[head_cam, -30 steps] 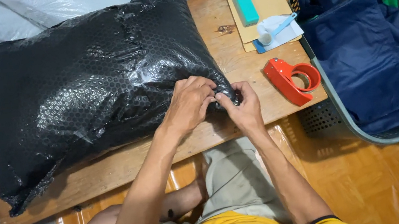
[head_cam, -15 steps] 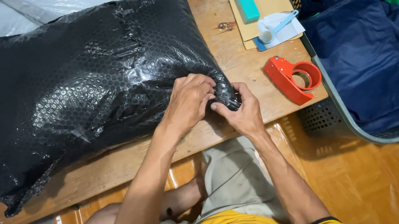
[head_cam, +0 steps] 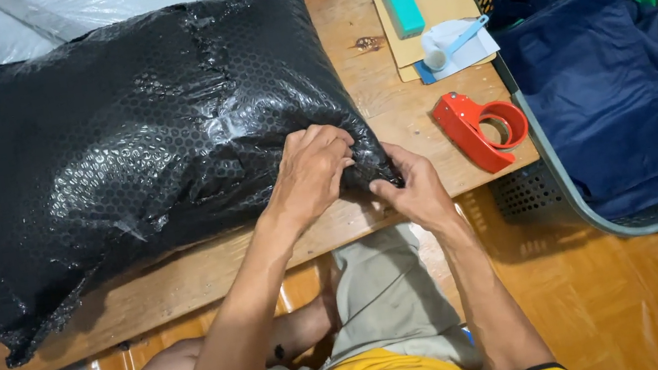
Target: The person sits at a wooden table and repeatedly applies clear packing tape to seal the edges of a black bubble mailer. They use a red tape dispenser to cut tape, press it onto the package, and smooth the edges. The person handles the mailer and tape dispenser throughout the clip.
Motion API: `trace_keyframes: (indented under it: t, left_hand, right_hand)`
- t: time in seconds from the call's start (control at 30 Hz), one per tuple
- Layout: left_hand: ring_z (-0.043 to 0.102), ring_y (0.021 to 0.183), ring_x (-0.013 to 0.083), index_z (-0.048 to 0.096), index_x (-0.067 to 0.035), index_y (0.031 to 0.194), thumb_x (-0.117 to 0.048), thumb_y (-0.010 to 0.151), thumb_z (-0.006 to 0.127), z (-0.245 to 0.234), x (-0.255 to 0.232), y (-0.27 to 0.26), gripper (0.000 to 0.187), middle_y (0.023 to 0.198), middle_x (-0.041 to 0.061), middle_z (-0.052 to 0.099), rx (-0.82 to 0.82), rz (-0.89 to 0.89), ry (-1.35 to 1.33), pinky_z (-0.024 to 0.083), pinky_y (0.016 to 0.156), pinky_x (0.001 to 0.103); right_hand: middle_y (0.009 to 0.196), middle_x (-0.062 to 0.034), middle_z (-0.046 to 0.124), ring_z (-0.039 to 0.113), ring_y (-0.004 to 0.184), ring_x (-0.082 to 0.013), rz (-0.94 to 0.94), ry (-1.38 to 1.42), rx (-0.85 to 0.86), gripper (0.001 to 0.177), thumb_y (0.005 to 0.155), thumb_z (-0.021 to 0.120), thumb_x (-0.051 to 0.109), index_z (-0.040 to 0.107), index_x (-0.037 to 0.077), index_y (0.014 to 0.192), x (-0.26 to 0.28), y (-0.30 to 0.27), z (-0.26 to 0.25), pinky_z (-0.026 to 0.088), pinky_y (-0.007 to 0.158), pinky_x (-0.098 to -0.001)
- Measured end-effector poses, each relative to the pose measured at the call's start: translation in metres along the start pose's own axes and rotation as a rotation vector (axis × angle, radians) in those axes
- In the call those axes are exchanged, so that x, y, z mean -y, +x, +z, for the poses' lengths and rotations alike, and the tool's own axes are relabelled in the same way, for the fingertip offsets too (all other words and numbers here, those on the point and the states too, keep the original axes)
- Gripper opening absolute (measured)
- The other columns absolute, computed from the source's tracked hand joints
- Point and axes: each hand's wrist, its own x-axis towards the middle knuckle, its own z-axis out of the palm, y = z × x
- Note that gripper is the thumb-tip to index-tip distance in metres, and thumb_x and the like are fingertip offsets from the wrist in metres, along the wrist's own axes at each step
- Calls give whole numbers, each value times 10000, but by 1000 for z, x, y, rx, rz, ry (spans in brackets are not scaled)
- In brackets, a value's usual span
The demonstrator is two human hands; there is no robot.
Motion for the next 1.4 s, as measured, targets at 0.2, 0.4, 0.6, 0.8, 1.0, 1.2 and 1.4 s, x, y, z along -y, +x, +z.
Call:
trace_keyframes:
  t: [0.2, 0.4, 0.6, 0.8, 1.0, 1.2, 1.4]
  left_hand:
    - [592, 1087, 203, 629, -127, 883, -228, 963, 645, 3, 2, -2, 130, 1015, 12, 655, -25, 22, 19, 410, 991, 365]
    - [588, 1113, 230, 638, -150, 1015, -270, 1003, 603, -10, -6, -5, 125, 1067, 32, 632, -73, 96, -20, 405, 1002, 393]
    - [555, 1154, 210, 649, -186, 897, -218, 927, 667, 5, 2, -8, 47, 1112, 0, 619, -103, 180, 89, 371, 1012, 416]
    - [664, 1078, 207, 682, -144, 872, -181, 911, 693, 19, 0, -9, 54, 1028, 10, 680, -339, 238, 117, 452, 1004, 419]
    - [687, 1148, 280, 748, -59, 1068, -138, 939, 720, -47, -16, -46, 154, 1151, 100, 727, -552, 208, 212, 439, 1106, 502]
    - [623, 1217, 410, 736, 13, 1233, -87, 949, 860, -140, 8, -179, 326, 1267, 202, 689, -755, -352, 511, 360, 1130, 541]
    - [614, 1214, 472, 730, -30, 1172, -97, 1008, 712, -119, 1, -290, 178, 1321, 267, 621, -720, -575, 274, 443, 1096, 524]
  right_hand:
    - [1169, -206, 724, 732, 901, -267, -115, -81, -257, 802, 815, 884, 185, 452, 87, 1484, 16, -11, 21, 596, 754, -360]
    - [1332, -125, 645, 677, 1117, -250, -225, -79, -400, 374, 937, 777, 229, 554, 150, 1227, -3, -12, 26, 538, 945, -366]
    - [1128, -27, 705, 658, 1023, -99, -79, 169, -292, 309, 954, 719, 102, 553, 152, 1209, -4, -8, 23, 533, 918, -275]
    - [1400, -248, 587, 593, 1294, -417, -499, -205, -375, 328, 943, 732, 115, 683, 78, 1265, 2, -20, 31, 474, 1075, -512]
    - [1310, -260, 666, 666, 1191, -405, -614, -234, -400, 299, 896, 811, 95, 761, 79, 1191, -12, 4, 21, 529, 998, -481]
    - [1226, -243, 709, 637, 1178, -464, -545, -292, -292, 277, 915, 807, 126, 773, 115, 1190, -5, 78, -21, 485, 1031, -540]
    - [1204, -180, 697, 641, 1204, -418, -695, -722, -280, 340, 919, 872, 165, 790, 194, 1248, -7, 153, -38, 482, 1012, -540]
